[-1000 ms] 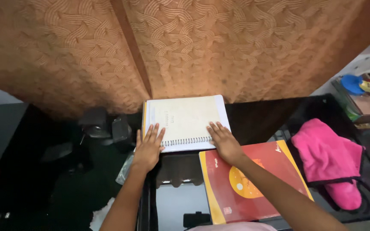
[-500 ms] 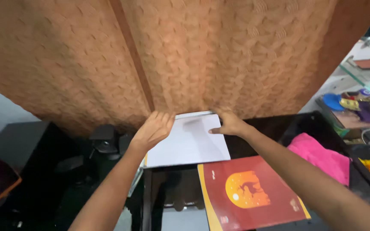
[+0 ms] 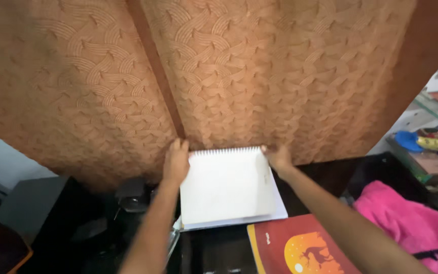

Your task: The person wipes a dark wooden desk and drawers with a pink cloth, then wipes several notebooks and books with a white cloth. They move a pen holder and stack the cleaned items on the desk.

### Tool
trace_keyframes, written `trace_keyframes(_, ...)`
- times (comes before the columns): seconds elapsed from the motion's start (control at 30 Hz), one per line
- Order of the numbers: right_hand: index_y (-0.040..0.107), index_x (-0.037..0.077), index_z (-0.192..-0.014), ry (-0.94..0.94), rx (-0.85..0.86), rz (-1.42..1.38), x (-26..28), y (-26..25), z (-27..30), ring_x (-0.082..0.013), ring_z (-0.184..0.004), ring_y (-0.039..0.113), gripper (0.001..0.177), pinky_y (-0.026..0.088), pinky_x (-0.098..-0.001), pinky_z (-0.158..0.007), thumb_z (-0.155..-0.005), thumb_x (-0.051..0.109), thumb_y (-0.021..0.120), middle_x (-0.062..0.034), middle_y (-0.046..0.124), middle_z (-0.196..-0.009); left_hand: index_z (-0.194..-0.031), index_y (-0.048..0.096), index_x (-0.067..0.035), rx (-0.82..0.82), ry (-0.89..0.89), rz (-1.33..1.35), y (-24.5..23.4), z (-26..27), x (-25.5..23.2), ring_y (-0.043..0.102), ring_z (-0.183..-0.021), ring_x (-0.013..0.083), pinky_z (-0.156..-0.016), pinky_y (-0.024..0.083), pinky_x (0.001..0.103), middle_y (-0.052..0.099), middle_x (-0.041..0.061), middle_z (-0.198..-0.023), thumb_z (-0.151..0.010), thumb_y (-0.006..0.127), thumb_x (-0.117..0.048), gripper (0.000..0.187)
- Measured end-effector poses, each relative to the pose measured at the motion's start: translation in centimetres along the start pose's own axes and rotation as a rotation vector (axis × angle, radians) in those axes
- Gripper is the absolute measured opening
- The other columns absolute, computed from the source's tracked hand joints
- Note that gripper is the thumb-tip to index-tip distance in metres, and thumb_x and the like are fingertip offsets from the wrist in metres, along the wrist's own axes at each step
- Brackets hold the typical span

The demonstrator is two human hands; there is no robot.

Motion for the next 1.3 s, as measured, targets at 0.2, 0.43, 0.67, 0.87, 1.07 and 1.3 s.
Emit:
trace_keyframes(0.2,0.054,0.004,-0.135,-0.157,0.107,0.489,-9.7,2.2,11.5,-0.0403,-0.115,0.057,0.061,0.046,-0.0481,-0.099,-0.087,0.035,0.075,-0.0204,0.059,-0.126,-0.153,0.041,-0.013,0.401,-0.007,0.079,7.3,14.4,-6.3,0.020,-0.151,0.0349,-0.119,0.005,0.063,0.029,0.019,-0.161,-0.090,0.064,-0.046,0.075)
trace_keyframes(0.43,0.053,0.010,-0.147,-0.490,0.480,0.536,-2.6,-0.7,17.6,-0.0478,-0.143,0.030,0.086,0.028,-0.0492,-0.115,-0.076,0.045,0.085,-0.0314,0.029,-0.159,-0.151,0.047,-0.026,0.469,0.116,0.086,3.6,17.5,-10.1,0.022,-0.150,0.0355,-0.118,0.006,0.064,0.030,0.016,-0.161,-0.092,0.061,-0.035,0.061)
trace_keyframes(0.67,0.055,0.012,-0.148,-0.519,0.562,0.410,-4.4,-1.5,15.0,-0.0392,-0.147,0.039,0.068,0.034,-0.0443,-0.118,-0.087,0.037,0.073,-0.0215,0.030,-0.166,-0.149,0.049,-0.028,0.478,0.013,0.111,5.4,16.1,-10.5,0.023,-0.151,0.0330,-0.120,0.007,0.063,0.030,0.012,-0.163,-0.094,0.060,-0.035,0.056)
trace_keyframes(0.87,0.062,0.009,-0.139,-0.450,0.441,0.427,-6.1,-1.5,14.8,-0.0375,-0.141,0.047,0.057,0.037,-0.0425,-0.114,-0.090,0.035,0.073,-0.0182,0.044,-0.157,-0.151,0.045,-0.031,0.482,-0.026,0.014,7.7,15.5,-10.5,0.021,-0.152,0.0332,-0.119,0.006,0.065,0.026,0.012,-0.164,-0.096,0.056,-0.038,0.056)
trace_keyframes(1.07,0.064,0.015,-0.132,-0.578,-0.186,0.975,-8.2,-10.9,15.5,-0.0452,-0.142,0.041,0.056,0.026,-0.0685,-0.111,-0.081,0.036,0.075,-0.0212,0.051,-0.151,-0.157,0.035,-0.023,0.517,-0.064,-0.015,6.5,17.6,-12.2,0.017,-0.155,0.0339,-0.122,0.007,0.063,0.019,0.015,-0.167,-0.092,0.061,-0.046,0.073)
trace_keyframes(1.3,0.048,0.040,-0.156,-0.013,-0.227,1.250,-13.6,-31.8,17.2,-0.0502,-0.120,0.057,0.091,0.048,-0.0610,-0.097,-0.072,0.065,0.073,-0.0346,0.055,-0.136,-0.159,0.020,-0.006,0.518,0.013,0.328,3.0,24.7,-18.7,0.009,-0.152,0.0363,-0.120,0.005,0.056,0.007,0.022,-0.169,-0.077,0.077,-0.055,0.111)
Point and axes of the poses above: each hand's wrist, its own z-axis away from the middle knuckle, its own y-axis out of the palm, x = y × z, the point moved 4 cm from there along -z, towards the middle knuckle
